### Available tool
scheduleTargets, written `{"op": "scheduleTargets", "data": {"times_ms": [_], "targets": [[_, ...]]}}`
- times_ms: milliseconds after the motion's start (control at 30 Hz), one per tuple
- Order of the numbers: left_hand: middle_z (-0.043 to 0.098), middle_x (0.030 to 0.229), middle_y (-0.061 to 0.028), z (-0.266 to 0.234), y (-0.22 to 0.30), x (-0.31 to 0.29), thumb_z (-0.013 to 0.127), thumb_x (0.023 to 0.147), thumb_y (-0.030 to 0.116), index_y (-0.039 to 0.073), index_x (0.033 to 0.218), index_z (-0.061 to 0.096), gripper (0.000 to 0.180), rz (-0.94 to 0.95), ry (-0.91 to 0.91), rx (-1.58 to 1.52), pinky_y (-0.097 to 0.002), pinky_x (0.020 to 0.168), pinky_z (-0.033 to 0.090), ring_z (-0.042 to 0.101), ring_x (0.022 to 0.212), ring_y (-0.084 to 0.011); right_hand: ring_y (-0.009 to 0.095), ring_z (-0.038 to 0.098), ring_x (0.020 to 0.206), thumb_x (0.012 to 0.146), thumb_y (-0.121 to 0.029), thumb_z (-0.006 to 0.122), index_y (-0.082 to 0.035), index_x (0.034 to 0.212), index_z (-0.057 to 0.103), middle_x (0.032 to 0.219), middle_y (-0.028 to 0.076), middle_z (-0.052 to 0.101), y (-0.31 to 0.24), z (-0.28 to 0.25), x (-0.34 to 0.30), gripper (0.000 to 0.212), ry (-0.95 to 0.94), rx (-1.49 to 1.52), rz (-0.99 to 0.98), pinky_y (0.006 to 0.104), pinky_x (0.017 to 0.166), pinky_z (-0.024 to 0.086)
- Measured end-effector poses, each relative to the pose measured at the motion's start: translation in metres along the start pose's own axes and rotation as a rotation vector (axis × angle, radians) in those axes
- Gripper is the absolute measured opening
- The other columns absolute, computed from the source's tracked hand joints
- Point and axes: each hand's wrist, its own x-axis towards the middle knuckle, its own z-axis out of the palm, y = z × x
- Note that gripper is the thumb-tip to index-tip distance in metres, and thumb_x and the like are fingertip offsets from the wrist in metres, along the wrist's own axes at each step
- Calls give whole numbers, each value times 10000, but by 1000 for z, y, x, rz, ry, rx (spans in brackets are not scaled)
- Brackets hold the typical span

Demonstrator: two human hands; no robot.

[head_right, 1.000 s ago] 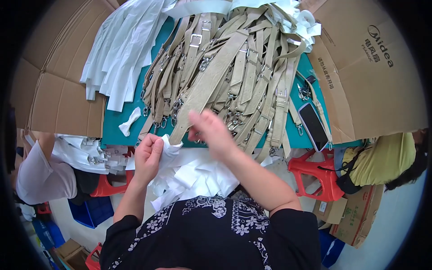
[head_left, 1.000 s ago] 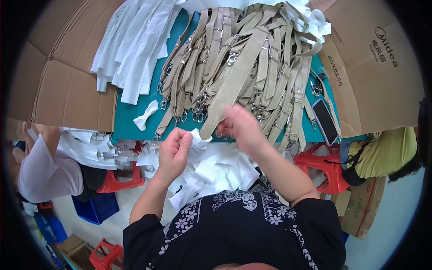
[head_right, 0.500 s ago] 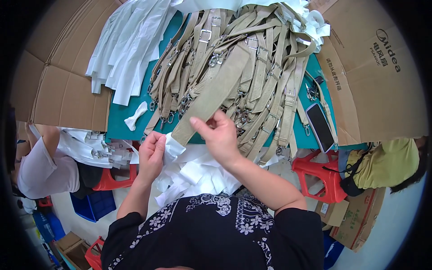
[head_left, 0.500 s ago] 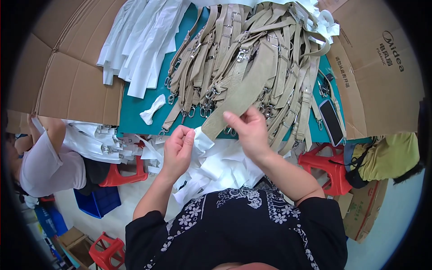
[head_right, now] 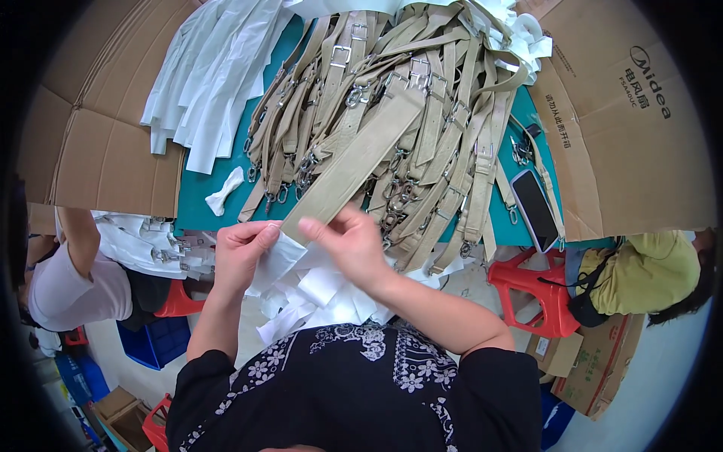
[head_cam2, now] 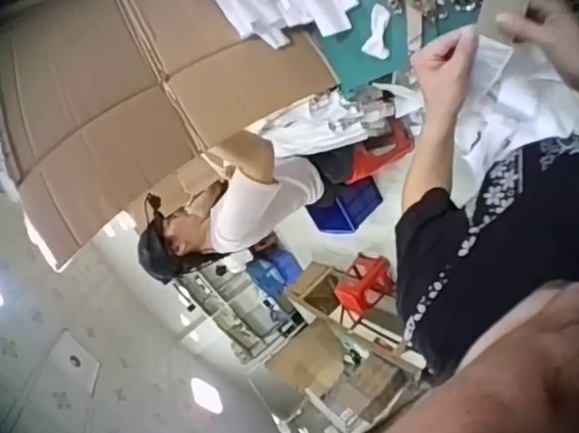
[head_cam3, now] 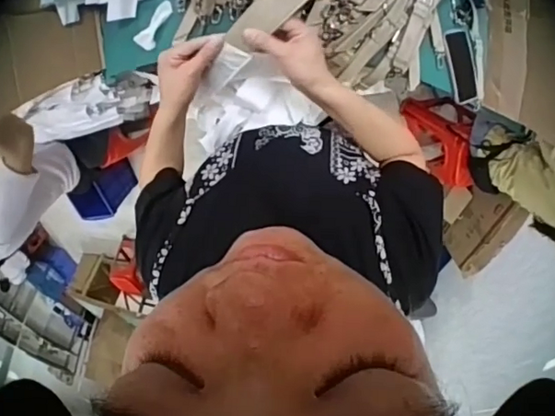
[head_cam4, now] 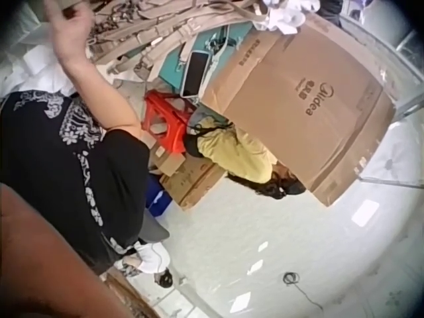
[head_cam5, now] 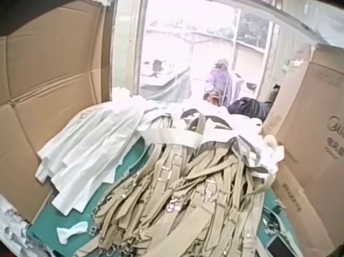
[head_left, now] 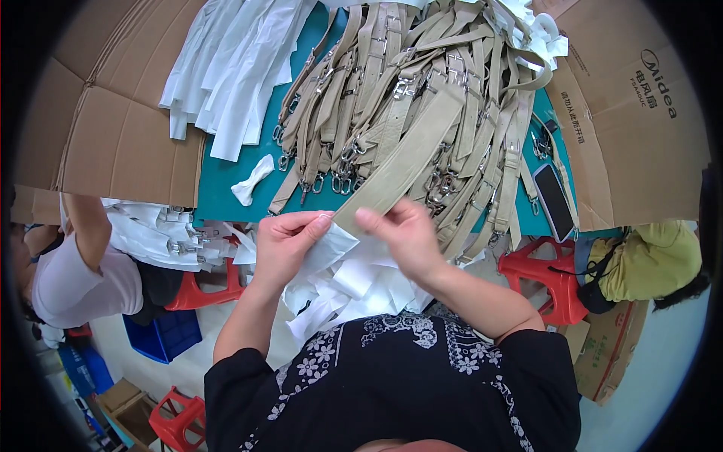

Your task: Fold and package beige straps into white cloth sleeves.

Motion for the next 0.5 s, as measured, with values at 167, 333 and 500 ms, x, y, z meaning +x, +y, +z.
{"op": "scheduleTargets", "data": {"times_ms": [167,333,500], "targets": [[638,760,-28,-2,-1,4,630,801,140,-14,921,653,197,-49,-28,33,-192,614,427,534,664,-57,97,562,819,788,-245,645,-25,970,597,907,43,618,9,-11,8,290,-160,-199,8,243,718,452],[626,753,-6,-4,-12,3,617,813,154,-18,937,648,214,-59,-1,67,-183,612,414,514,659,-45,131,582,774,827,-177,584,-41,980,542,894,53,611,-19,-29,29,208,178,62,-1,269,677,470],[622,755,0,18,-3,7,611,817,150,-16,947,645,214,11,-16,-14,-176,619,410,511,663,-43,102,556,778,771,-105,654,-13,913,572,851,26,593,14,-4,0,189,-35,-208,-205,261,691,460]]}}
